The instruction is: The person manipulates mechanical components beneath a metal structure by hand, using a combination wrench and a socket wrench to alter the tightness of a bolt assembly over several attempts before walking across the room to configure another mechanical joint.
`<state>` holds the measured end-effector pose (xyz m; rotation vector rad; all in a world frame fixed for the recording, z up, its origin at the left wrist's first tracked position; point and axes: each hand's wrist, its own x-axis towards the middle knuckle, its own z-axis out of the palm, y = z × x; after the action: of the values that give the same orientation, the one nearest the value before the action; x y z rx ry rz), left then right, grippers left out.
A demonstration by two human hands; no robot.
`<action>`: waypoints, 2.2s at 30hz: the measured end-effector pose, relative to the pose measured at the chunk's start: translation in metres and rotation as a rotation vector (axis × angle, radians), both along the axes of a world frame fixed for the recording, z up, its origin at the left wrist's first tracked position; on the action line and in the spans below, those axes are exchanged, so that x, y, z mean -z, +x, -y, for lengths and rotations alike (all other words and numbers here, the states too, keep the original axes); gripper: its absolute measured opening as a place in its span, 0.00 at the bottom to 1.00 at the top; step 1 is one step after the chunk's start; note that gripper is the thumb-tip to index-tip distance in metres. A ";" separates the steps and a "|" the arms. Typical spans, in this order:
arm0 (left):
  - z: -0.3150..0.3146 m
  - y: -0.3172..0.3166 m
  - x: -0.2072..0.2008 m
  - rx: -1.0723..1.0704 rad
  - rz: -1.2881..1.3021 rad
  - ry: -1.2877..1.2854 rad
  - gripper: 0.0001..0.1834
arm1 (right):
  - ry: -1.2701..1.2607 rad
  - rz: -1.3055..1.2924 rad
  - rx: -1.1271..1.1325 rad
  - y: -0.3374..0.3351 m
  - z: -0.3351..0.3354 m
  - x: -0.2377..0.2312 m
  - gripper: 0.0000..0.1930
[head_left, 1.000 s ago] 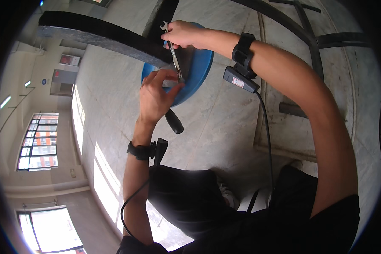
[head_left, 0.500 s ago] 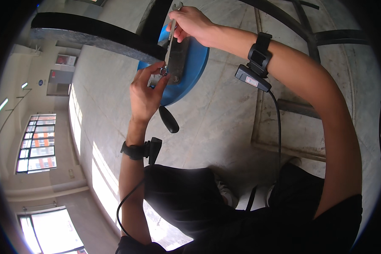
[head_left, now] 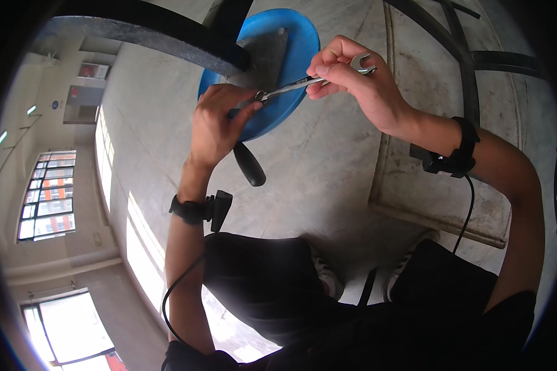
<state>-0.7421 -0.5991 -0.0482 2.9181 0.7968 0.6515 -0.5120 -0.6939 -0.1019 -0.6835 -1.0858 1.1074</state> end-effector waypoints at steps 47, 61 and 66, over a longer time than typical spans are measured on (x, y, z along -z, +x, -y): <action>0.008 0.011 0.002 -0.086 -0.008 0.016 0.13 | 0.258 0.171 0.320 -0.049 -0.139 -0.046 0.16; 0.009 0.008 0.002 -0.073 0.022 -0.148 0.29 | 0.073 -0.275 0.321 -0.008 -0.117 -0.032 0.08; 0.007 0.009 0.005 -0.020 0.076 -0.168 0.29 | 0.018 -0.427 0.267 0.010 -0.093 -0.024 0.06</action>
<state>-0.7335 -0.6058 -0.0534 2.7214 0.8298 0.6577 -0.5021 -0.6012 -0.0777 -0.5272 -0.6191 0.9544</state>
